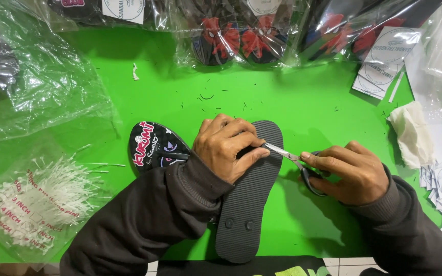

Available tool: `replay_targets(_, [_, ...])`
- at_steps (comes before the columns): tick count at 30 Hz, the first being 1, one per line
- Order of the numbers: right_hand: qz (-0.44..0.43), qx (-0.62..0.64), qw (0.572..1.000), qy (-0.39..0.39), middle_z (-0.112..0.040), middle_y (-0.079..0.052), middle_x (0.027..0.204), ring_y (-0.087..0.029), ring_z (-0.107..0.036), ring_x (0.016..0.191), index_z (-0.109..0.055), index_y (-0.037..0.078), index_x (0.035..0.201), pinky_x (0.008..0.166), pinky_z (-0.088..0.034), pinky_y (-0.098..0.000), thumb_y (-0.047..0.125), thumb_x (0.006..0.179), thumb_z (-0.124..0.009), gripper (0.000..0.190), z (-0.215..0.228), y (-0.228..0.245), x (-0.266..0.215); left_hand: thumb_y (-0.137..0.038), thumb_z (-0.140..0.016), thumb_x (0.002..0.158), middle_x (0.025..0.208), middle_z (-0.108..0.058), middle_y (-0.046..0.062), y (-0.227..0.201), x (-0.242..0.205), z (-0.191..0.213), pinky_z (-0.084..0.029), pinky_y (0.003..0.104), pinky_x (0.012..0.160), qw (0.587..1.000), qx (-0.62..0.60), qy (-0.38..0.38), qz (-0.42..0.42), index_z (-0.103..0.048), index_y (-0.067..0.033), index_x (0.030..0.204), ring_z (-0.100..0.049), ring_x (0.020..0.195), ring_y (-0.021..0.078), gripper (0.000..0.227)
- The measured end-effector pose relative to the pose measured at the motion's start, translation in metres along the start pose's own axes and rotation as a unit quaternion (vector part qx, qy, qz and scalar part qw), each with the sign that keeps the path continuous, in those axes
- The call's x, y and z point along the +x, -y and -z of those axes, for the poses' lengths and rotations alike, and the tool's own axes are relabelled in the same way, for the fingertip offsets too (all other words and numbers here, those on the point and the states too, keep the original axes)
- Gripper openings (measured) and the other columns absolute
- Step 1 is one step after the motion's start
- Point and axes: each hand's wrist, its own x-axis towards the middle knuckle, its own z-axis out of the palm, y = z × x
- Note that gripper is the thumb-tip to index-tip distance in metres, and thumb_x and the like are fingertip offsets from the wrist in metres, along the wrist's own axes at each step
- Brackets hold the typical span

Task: The person trims excess material from the edges of a pair of black flip-flops using scissors. They then wipe the flip-flops with a white cloth and cut a white plastic string pin with the scissors.

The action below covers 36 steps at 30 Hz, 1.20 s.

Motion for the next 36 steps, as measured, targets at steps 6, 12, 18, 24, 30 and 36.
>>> replay_targets(6, [0.009, 0.003, 1.000, -0.007, -0.073, 0.000, 0.089, -0.011, -0.061, 0.065, -0.073, 0.015, 0.120, 0.057, -0.037, -0.0291, 0.016, 0.086, -0.082, 0.035, 0.000, 0.000, 0.001, -0.042, -0.083, 0.081, 0.094, -0.073, -0.006, 0.002, -0.001, -0.003, -0.041, 0.042, 0.067, 1.000, -0.003, 0.002, 0.009, -0.078, -0.0223, 0.084, -0.059, 0.086, 0.0225, 0.021])
replay_targets(12, [-0.049, 0.064, 0.997, 0.017, -0.075, -0.001, 0.088, -0.012, -0.060, 0.064, -0.075, 0.016, 0.117, 0.060, -0.039, -0.0273, 0.034, 0.081, -0.082, 0.041, 0.006, 0.004, 0.005, -0.042, -0.083, 0.081, 0.094, -0.072, -0.006, 0.001, 0.000, -0.002, -0.040, 0.041, 0.068, 1.000, -0.001, -0.001, 0.010, -0.079, -0.0228, 0.086, -0.058, 0.085, 0.0221, 0.020])
replay_targets(18, [-0.039, 0.042, 0.998, 0.013, -0.075, 0.002, 0.090, -0.008, -0.062, 0.065, -0.076, 0.018, 0.116, 0.061, -0.036, -0.0278, 0.031, 0.080, -0.085, 0.039, 0.003, 0.004, 0.005, -0.042, -0.083, 0.082, 0.094, -0.072, -0.007, 0.001, -0.001, -0.002, -0.040, 0.041, 0.067, 1.000, 0.001, 0.000, 0.009, -0.079, -0.0225, 0.086, -0.058, 0.084, 0.0217, 0.020])
replay_targets(24, [-0.008, 0.026, 1.000, 0.008, -0.073, 0.002, 0.086, -0.009, -0.059, 0.063, -0.074, 0.015, 0.118, 0.058, -0.034, -0.0287, 0.018, 0.084, -0.082, 0.035, 0.001, -0.002, 0.001, -0.043, -0.082, 0.082, 0.094, -0.072, -0.007, 0.001, 0.000, -0.002, -0.040, 0.042, 0.068, 1.000, 0.002, -0.004, 0.007, -0.078, -0.0224, 0.085, -0.058, 0.085, 0.0219, 0.022])
replay_targets(30, [-0.064, 0.069, 0.995, 0.029, -0.075, 0.001, 0.087, -0.010, -0.057, 0.061, -0.077, 0.016, 0.114, 0.062, -0.037, -0.0275, 0.037, 0.079, -0.083, 0.041, 0.008, 0.004, 0.008, -0.042, -0.082, 0.082, 0.095, -0.071, -0.007, 0.001, -0.001, -0.002, -0.041, 0.042, 0.069, 1.000, 0.000, 0.000, 0.008, -0.078, -0.0220, 0.086, -0.058, 0.085, 0.0218, 0.021])
replay_targets(36, [-0.028, 0.030, 0.999, 0.028, -0.075, 0.004, 0.087, -0.008, -0.060, 0.062, -0.075, 0.019, 0.117, 0.059, -0.035, -0.0285, 0.022, 0.082, -0.083, 0.037, -0.003, -0.009, -0.005, -0.042, -0.082, 0.082, 0.095, -0.071, -0.007, 0.000, 0.000, -0.001, -0.041, 0.042, 0.070, 1.000, -0.004, 0.001, 0.013, -0.078, -0.0221, 0.085, -0.058, 0.086, 0.0218, 0.021])
